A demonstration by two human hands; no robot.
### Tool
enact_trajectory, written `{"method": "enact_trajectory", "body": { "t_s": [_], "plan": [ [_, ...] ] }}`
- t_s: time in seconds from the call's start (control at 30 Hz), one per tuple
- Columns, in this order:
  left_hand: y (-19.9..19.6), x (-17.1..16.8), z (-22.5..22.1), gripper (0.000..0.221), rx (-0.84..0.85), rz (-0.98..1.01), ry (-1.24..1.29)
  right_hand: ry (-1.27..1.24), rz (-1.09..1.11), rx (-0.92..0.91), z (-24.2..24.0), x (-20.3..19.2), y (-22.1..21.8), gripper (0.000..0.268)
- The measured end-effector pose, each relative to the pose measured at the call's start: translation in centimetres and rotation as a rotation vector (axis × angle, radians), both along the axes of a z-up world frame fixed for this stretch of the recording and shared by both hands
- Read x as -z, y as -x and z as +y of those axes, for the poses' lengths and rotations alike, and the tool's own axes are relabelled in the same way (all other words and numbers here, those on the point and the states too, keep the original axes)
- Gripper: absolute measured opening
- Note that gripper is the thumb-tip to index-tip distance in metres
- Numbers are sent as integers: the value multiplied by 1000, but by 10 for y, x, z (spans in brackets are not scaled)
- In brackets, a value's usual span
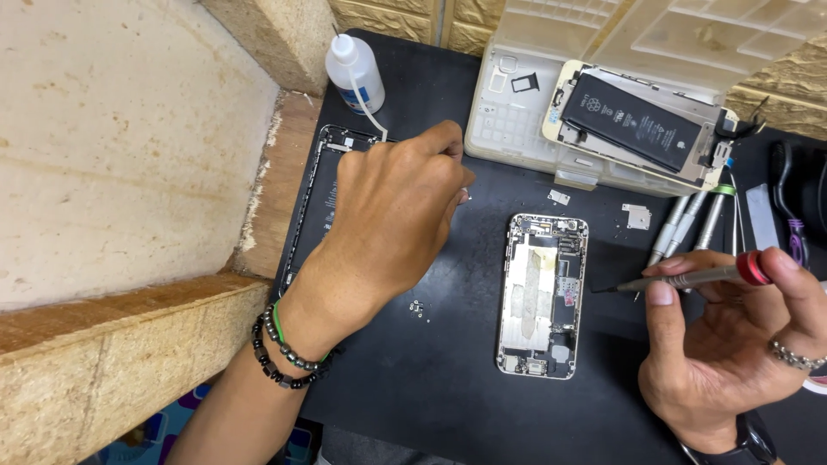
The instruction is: A person uses a precision screwdriver and their hands to manipulate small internal components and screws within a smartphone frame on a repair bench.
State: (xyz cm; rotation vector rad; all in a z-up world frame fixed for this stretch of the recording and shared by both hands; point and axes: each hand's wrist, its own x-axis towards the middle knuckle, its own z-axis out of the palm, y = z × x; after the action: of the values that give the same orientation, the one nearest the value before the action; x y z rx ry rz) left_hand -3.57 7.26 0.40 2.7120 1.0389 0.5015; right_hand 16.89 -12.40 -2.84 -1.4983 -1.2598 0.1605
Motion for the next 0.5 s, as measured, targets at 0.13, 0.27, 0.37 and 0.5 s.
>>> {"method": "enact_trajectory", "body": {
  "t_s": [0.13,0.27,0.37,0.5],
  "plan": [
    [-2,-1,0,37,-1,8,10,-27,-19,-26,0,2,-5,60],
    [-1,0,1,21,-5,-19,24,-16,-32,-31,1,-2,-3,59],
    [-1,-4,2,18,-15,-9,87,5,-34,-29,1,-3,-2,59],
    [2,-15,3,11,8,-58,194,-7,-43,-32,0,-1,-4,59]
  ]
}}
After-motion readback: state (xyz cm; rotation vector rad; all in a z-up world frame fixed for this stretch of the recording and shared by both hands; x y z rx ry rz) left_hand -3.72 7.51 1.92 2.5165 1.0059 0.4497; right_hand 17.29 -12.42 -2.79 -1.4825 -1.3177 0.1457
